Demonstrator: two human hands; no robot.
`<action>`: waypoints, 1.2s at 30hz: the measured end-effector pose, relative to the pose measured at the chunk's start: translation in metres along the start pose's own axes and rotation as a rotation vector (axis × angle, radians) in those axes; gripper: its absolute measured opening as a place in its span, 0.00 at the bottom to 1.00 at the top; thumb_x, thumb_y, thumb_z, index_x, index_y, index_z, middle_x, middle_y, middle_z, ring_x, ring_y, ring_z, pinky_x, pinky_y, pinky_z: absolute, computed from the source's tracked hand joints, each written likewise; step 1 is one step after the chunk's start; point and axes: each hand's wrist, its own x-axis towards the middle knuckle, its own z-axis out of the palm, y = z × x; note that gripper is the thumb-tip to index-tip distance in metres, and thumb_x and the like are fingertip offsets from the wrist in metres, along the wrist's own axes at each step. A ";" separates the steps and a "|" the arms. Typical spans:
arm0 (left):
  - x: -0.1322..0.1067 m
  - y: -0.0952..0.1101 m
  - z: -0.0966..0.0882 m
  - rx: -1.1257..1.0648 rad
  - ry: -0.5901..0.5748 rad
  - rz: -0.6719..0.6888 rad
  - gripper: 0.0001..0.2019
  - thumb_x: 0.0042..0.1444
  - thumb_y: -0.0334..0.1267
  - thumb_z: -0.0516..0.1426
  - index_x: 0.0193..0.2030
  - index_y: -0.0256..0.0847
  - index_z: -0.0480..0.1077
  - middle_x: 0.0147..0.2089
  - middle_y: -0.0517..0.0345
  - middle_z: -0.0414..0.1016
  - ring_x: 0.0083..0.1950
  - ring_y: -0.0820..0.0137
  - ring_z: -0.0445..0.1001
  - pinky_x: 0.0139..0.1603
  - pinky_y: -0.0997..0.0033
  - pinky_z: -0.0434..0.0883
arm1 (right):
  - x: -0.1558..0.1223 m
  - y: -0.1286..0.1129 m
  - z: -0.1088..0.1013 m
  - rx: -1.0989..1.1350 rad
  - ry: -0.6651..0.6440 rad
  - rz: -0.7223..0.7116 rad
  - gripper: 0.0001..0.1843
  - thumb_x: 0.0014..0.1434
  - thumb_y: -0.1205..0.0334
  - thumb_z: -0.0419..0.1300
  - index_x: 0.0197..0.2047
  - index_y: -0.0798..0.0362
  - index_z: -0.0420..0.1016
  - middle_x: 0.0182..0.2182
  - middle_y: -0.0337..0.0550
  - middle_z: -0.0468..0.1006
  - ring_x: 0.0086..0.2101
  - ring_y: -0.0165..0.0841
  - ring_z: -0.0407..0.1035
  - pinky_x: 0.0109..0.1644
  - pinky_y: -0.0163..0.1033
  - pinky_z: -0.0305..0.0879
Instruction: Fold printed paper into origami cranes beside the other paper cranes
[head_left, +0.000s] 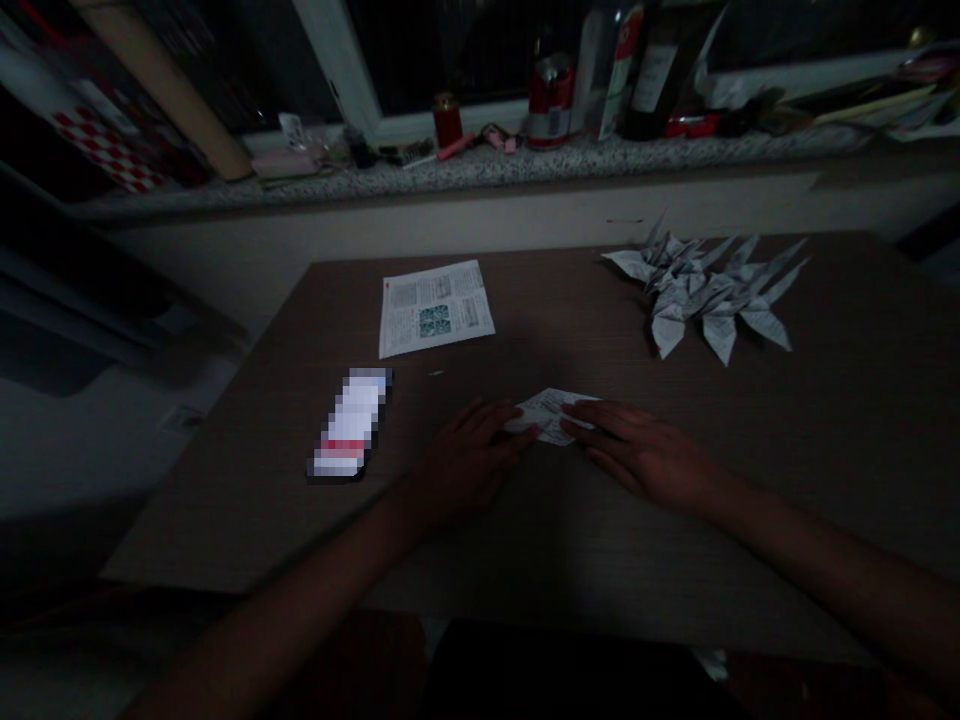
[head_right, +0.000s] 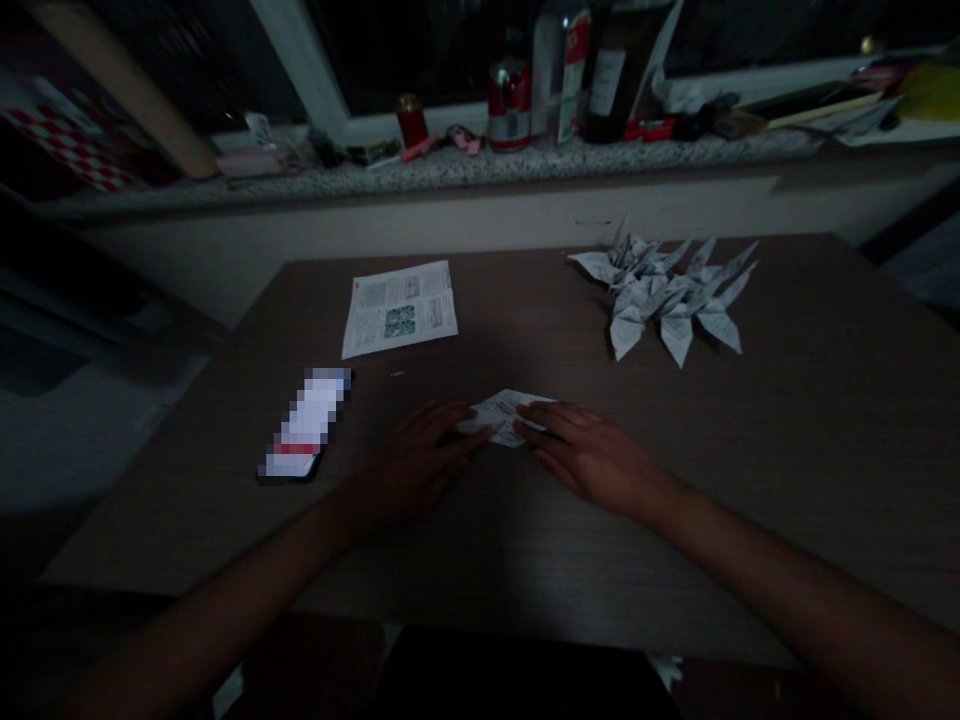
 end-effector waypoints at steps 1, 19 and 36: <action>-0.001 0.000 -0.001 -0.010 -0.001 -0.010 0.23 0.74 0.37 0.51 0.73 0.48 0.62 0.75 0.46 0.61 0.77 0.56 0.57 0.75 0.41 0.59 | 0.000 0.000 0.000 0.011 0.005 0.002 0.25 0.72 0.64 0.57 0.70 0.49 0.69 0.68 0.53 0.71 0.66 0.47 0.66 0.67 0.60 0.68; 0.004 0.001 -0.001 -0.046 -0.059 0.025 0.21 0.76 0.41 0.49 0.71 0.40 0.64 0.74 0.50 0.65 0.76 0.60 0.61 0.75 0.53 0.62 | 0.004 -0.002 -0.004 0.024 0.007 0.012 0.22 0.73 0.61 0.55 0.67 0.52 0.72 0.64 0.56 0.74 0.63 0.48 0.69 0.65 0.59 0.70; 0.000 -0.002 0.003 -0.145 -0.039 -0.013 0.22 0.75 0.43 0.51 0.72 0.44 0.63 0.75 0.51 0.64 0.76 0.63 0.61 0.76 0.53 0.60 | -0.020 0.015 -0.014 0.042 -0.152 -0.033 0.40 0.73 0.52 0.56 0.80 0.46 0.41 0.75 0.50 0.57 0.72 0.46 0.53 0.73 0.63 0.56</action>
